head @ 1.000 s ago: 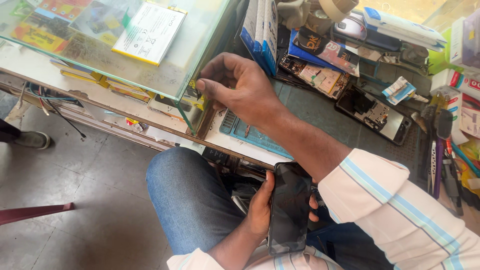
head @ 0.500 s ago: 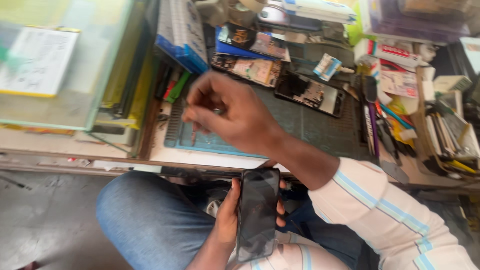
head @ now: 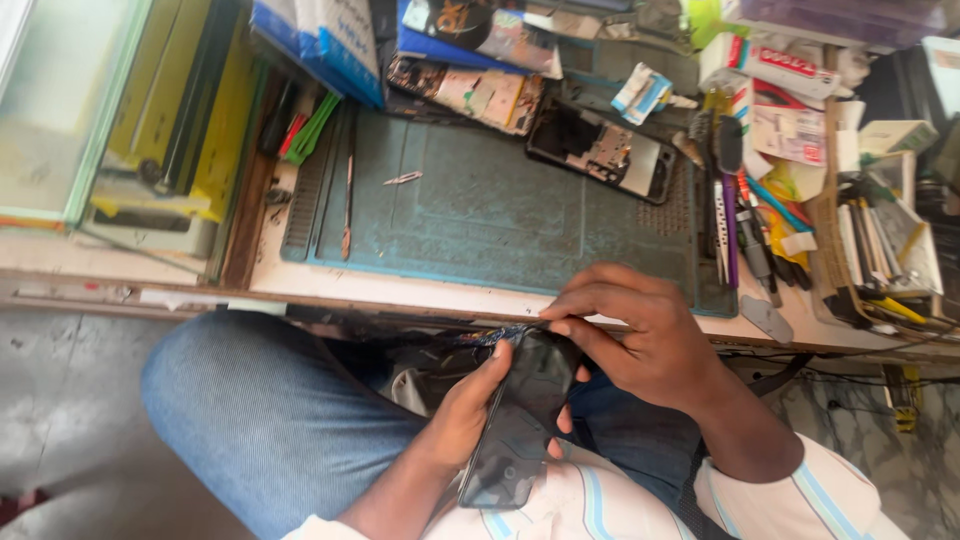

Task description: The person disassembles a smartphone, removes the battery, and reassembles the device using a plastic pry tool and tweezers. The person then cleans the screen edges with a small cloth.

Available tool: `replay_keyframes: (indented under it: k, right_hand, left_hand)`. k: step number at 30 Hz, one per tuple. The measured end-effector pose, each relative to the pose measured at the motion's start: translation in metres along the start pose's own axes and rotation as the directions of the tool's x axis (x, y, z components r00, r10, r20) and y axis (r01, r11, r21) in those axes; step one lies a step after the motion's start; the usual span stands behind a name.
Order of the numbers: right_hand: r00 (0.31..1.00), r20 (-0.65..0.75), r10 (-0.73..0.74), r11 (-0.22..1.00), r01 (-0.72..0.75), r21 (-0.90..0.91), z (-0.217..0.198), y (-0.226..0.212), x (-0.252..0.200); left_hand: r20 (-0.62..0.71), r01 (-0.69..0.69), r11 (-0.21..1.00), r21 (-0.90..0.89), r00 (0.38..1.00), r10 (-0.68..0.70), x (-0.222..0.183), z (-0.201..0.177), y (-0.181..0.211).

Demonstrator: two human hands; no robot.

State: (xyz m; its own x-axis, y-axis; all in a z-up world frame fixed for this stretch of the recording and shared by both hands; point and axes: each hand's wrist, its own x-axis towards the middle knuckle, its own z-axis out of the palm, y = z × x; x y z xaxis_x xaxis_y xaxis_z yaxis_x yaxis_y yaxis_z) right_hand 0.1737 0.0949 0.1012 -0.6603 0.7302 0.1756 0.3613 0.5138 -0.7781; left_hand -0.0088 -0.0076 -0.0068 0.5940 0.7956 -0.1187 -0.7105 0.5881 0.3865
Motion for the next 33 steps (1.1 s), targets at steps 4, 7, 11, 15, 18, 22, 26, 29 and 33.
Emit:
replay_keyframes:
  k: [4, 7, 11, 15, 18, 22, 26, 29, 33]
  right_hand:
    - [1.0, 0.023, -0.012, 0.999, 0.012, -0.032, -0.001, 0.007, -0.007]
    - [1.0, 0.031, 0.002, 0.998, 0.0, -0.062, -0.003, 0.009, -0.008]
    - [0.999, 0.038, -0.027, 0.997, 0.029, -0.069, -0.005, 0.01, -0.009]
    - [0.999, 0.029, -0.041, 0.995, 0.043, -0.089, -0.004, 0.01, -0.01]
    - [0.999, 0.003, -0.041, 0.994, 0.041, -0.098, -0.003, 0.01, -0.01]
    - [0.999, -0.003, -0.034, 0.993, 0.034, -0.111, -0.002, 0.009, -0.009]
    - [0.997, -0.006, -0.08, 0.981, 0.077, -0.177, -0.001, 0.006, -0.009]
    - [0.985, 0.01, -0.17, 0.942, 0.166, -0.292, -0.002, 0.003, -0.011]
    - [0.981, 0.054, -0.185, 0.927, 0.192, -0.323, -0.005, 0.002, -0.015]
  left_hand:
    - [0.015, -0.02, 0.996, 0.087, 1.0, 0.019, 0.003, 0.0, -0.003]
    - [0.02, -0.035, 0.987, 0.16, 0.999, 0.032, 0.006, 0.002, -0.003]
    - [0.014, -0.033, 0.977, 0.212, 0.999, 0.031, 0.007, 0.003, -0.003]
    - [0.009, -0.012, 0.981, 0.193, 1.0, 0.01, 0.007, 0.003, -0.002]
    - [0.009, -0.004, 0.982, 0.191, 1.0, 0.002, 0.007, 0.004, -0.001]
    - [0.008, -0.017, 0.973, 0.229, 1.0, 0.016, 0.008, 0.004, 0.0]
    - [0.015, -0.016, 0.976, 0.219, 1.0, 0.013, 0.007, 0.004, 0.001]
    - [-0.018, 0.005, 0.963, 0.271, 1.0, -0.001, 0.008, 0.006, 0.001]
    - [-0.056, 0.05, 0.961, 0.273, 0.998, -0.036, 0.008, 0.011, 0.0]
